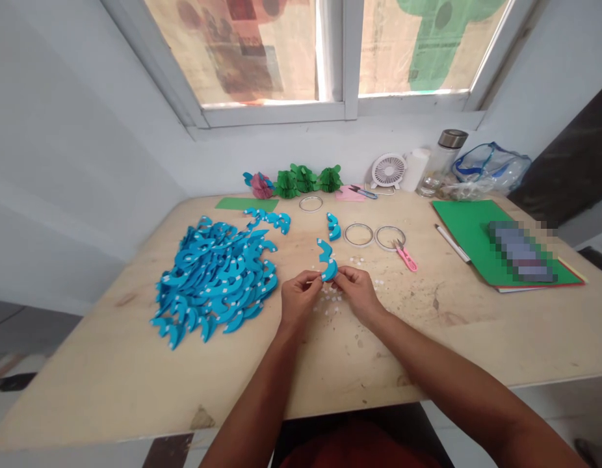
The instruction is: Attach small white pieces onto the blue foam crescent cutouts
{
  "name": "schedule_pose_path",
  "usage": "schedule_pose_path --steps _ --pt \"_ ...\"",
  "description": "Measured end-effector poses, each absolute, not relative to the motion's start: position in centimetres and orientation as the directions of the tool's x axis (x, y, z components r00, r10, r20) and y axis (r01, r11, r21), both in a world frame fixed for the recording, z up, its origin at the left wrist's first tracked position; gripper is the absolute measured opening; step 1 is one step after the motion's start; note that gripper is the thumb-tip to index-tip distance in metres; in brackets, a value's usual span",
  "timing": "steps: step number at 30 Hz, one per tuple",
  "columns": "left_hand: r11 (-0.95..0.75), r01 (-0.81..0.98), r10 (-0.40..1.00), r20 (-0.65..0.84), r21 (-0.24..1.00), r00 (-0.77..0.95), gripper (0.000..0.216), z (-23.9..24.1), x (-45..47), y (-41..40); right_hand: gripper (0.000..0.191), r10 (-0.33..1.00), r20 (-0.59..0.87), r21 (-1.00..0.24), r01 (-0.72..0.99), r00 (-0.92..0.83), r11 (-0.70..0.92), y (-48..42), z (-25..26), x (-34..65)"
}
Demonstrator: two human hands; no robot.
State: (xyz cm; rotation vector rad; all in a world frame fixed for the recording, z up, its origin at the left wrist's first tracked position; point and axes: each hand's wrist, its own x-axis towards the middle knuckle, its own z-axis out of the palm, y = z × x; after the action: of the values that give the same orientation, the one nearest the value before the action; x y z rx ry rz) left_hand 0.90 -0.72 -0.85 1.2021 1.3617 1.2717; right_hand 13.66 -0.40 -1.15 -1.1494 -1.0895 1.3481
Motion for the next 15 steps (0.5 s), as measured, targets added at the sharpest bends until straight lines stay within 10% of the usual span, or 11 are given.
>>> schedule_pose_path --steps 15 --pt "-0.011 0.119 0.968 0.040 0.993 -0.248 0.011 0.00 0.89 -0.92 0.015 0.991 -0.122 -0.914 -0.382 -0.062 -0.136 0.13 -1.36 14.28"
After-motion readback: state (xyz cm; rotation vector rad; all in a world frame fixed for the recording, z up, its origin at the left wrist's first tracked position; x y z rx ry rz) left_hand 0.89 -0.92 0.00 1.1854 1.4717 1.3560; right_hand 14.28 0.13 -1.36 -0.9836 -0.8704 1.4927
